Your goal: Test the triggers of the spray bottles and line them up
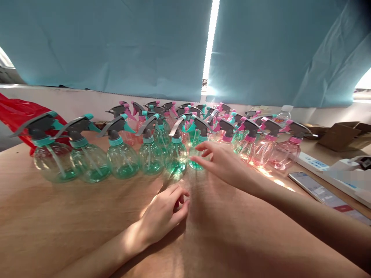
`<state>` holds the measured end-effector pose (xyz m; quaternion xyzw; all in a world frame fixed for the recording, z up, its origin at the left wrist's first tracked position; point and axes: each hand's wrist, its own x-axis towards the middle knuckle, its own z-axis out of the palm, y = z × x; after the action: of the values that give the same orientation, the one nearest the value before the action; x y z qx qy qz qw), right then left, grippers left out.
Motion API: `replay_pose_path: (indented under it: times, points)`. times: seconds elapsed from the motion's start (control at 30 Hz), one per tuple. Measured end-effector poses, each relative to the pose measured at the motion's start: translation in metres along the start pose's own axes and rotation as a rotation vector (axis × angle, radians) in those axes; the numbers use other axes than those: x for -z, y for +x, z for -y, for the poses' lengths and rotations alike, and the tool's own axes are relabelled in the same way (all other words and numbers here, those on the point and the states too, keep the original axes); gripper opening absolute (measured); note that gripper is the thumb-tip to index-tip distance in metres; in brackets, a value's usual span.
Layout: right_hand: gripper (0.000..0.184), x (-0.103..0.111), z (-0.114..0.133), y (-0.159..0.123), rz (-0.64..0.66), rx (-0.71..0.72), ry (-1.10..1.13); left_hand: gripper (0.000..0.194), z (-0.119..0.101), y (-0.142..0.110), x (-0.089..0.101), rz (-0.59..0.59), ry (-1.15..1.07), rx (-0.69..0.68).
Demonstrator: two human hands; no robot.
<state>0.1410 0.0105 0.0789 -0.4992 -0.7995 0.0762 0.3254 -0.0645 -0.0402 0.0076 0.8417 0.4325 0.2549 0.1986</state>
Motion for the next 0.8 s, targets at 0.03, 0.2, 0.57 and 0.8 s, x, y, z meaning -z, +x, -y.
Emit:
replay_pose_path:
  times: [0.03, 0.2, 0.57, 0.8]
  points:
    - [0.032, 0.006, -0.007, -0.005, -0.025, -0.02, -0.01, 0.013, 0.0, 0.0, 0.0, 0.002, 0.002, 0.002]
    - [0.047, 0.014, -0.042, -0.009, -0.096, -0.17, -0.001, 0.014, 0.001, -0.001, -0.002, 0.012, 0.015, -0.008]
    - [0.054, -0.02, -0.05, 0.04, -0.128, -0.238, 0.097, 0.016, 0.0, -0.002, -0.001, 0.011, 0.046, -0.03]
    - [0.031, -0.022, -0.054, 0.041, -0.12, -0.182, 0.114, 0.017, 0.001, -0.001, -0.002, 0.019, 0.033, -0.027]
